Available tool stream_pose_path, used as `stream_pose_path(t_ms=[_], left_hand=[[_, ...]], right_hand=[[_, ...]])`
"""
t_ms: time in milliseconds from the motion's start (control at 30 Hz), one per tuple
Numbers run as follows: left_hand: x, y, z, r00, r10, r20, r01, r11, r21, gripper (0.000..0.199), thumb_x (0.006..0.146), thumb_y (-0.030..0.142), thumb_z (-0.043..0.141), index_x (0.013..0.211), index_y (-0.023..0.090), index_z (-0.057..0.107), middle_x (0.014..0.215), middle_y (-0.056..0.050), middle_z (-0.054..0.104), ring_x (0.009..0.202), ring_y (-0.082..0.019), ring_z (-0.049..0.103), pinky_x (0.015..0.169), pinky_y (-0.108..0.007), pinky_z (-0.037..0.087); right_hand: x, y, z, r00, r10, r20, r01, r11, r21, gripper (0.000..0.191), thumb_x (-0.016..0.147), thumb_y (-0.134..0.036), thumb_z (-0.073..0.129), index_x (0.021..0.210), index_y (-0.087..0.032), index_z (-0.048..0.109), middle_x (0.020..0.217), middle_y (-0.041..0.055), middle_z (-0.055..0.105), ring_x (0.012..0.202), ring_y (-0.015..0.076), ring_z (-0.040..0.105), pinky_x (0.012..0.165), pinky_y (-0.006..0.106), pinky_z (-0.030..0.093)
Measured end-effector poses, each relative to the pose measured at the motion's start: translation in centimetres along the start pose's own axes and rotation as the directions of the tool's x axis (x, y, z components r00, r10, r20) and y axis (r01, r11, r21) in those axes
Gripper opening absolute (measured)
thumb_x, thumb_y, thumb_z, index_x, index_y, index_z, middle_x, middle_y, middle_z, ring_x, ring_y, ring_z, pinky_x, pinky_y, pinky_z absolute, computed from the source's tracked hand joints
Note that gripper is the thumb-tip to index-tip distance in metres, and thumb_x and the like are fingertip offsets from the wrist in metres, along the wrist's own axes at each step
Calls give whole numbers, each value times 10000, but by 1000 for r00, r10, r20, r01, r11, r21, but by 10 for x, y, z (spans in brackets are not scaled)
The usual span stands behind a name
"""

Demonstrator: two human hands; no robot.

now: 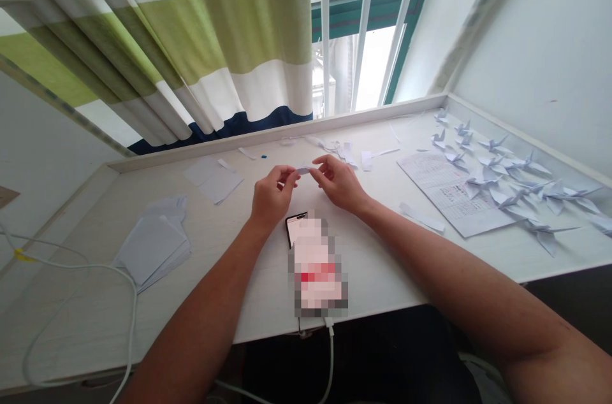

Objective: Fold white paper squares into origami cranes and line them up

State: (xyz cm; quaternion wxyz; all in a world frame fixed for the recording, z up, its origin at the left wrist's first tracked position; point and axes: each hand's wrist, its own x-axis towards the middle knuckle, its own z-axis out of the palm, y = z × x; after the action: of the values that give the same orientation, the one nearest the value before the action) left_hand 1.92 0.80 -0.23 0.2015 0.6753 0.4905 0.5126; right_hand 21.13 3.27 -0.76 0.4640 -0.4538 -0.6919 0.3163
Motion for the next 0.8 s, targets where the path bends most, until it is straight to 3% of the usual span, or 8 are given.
stream_pose_path(t_ms=[133,267,467,533,667,800], left_hand=[[-2,0,7,991,-133,-16,130,984,-123,332,968,541,680,1009,215,628,917,-58,820,706,-184,769,616,-272,555],[-2,-2,13,968,-248,37,246,911,-333,402,906,586,730,993,210,616,874,-51,798,697,-197,762,613,-293,572],[3,-9,14,968,-249,10,232,883,-409,264,845,446,800,881,194,728,842,-17,743,833,-162,694,775,-285,530],[4,-8,15,956,-289,47,276,833,-480,247,815,425,820,862,194,746,832,-10,732,825,-149,666,798,-284,510],[3,-3,18,916,-362,174,390,702,-596,292,755,429,863,837,177,741,827,-29,743,809,-150,676,798,-294,501],[2,1,16,906,-386,174,402,655,-640,408,714,414,917,995,202,711,794,-12,769,749,-158,702,782,-311,511]], right_hand=[[1,0,2,984,156,82,-172,953,249,410,946,-590,697,1002,-184,669,862,78,762,667,191,718,665,358,587],[-1,-1,5,982,53,181,-128,894,430,404,890,-581,763,975,-188,714,960,77,785,814,197,752,804,375,625],[0,5,7,995,24,101,-64,907,416,344,849,-522,815,938,-202,723,939,57,765,827,191,720,793,366,593],[1,5,7,997,21,73,-50,903,426,359,837,-527,827,940,-200,719,936,57,761,841,192,716,789,358,585],[1,1,5,994,-31,109,-23,889,457,370,872,-554,795,971,-201,749,931,56,773,889,199,714,824,359,584],[-2,-4,4,986,-77,151,-11,860,510,327,875,-512,814,996,-210,783,958,53,780,913,200,721,876,378,589]])
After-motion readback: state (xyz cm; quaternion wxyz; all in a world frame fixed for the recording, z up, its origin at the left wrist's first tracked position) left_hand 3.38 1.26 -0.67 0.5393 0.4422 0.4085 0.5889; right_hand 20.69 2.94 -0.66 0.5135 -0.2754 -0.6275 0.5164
